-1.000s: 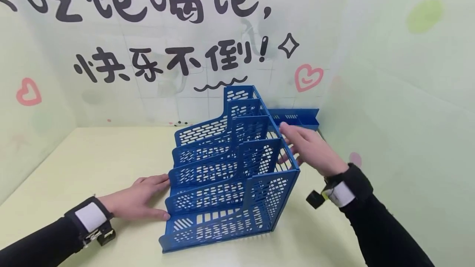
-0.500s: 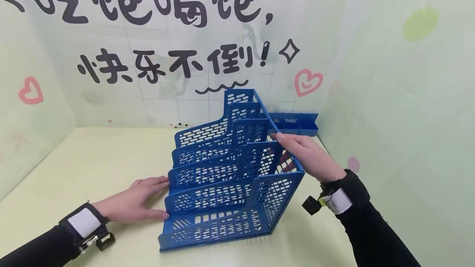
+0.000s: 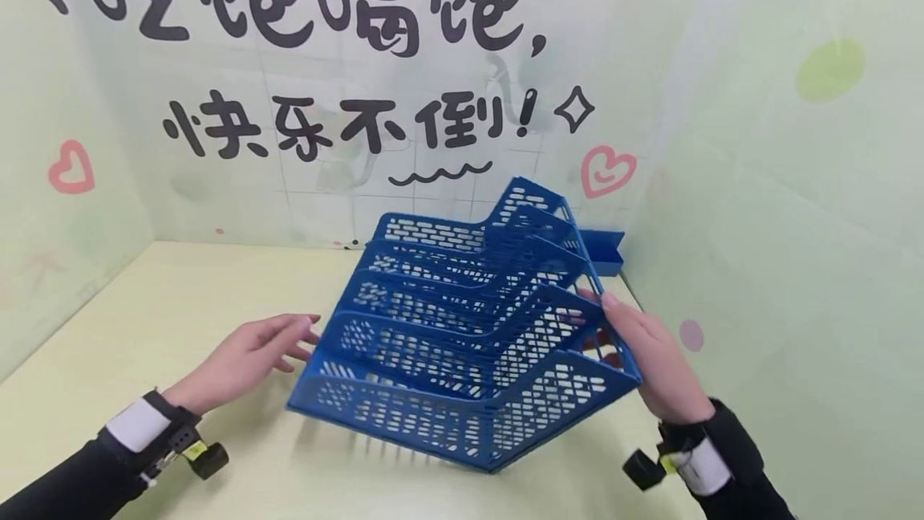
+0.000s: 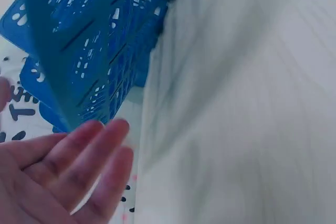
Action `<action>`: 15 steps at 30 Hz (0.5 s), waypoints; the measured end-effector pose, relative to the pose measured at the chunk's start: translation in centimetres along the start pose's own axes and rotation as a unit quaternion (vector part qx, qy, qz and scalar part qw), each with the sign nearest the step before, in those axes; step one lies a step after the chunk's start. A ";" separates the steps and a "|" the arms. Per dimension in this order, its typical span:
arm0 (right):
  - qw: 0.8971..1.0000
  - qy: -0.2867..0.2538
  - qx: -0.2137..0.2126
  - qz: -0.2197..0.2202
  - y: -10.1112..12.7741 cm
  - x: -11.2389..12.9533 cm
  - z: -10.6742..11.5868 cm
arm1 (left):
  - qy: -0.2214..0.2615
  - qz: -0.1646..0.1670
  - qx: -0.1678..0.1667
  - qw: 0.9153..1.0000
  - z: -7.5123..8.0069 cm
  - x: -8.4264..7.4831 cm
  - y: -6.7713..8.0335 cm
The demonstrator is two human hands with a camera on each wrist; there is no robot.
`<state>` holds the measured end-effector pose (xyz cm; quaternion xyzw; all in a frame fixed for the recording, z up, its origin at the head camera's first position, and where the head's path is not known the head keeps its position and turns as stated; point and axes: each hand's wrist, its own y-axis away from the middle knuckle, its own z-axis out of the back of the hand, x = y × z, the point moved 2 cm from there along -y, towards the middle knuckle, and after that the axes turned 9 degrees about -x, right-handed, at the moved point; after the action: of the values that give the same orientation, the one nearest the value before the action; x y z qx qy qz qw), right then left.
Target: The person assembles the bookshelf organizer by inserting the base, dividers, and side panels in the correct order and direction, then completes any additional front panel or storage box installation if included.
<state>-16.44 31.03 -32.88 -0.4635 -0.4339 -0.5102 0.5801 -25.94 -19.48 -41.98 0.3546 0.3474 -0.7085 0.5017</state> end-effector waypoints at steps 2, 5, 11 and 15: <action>0.998 -0.066 0.001 0.008 1.4 -1.6 -0.5 | 0.066 -0.004 -0.001 0.998 0.6 -0.4 -0.1; 0.996 -0.078 -0.033 0.023 3.5 -4.3 -2.5 | 0.146 -0.031 -0.011 0.989 1.3 -1.0 -0.3; 0.987 -0.008 -0.064 -0.149 6.4 -8.1 -7.9 | 0.212 -0.121 -0.038 0.969 1.7 -2.1 -0.3; 0.972 -0.053 0.057 -0.220 7.1 -9.5 -11.3 | 0.218 -0.172 -0.066 0.958 1.0 -2.3 0.3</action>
<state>-10.04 22.11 -45.03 -0.3495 -0.5837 -0.5746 0.4550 -25.23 -19.40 -39.58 0.4016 0.5499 -0.6651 0.3066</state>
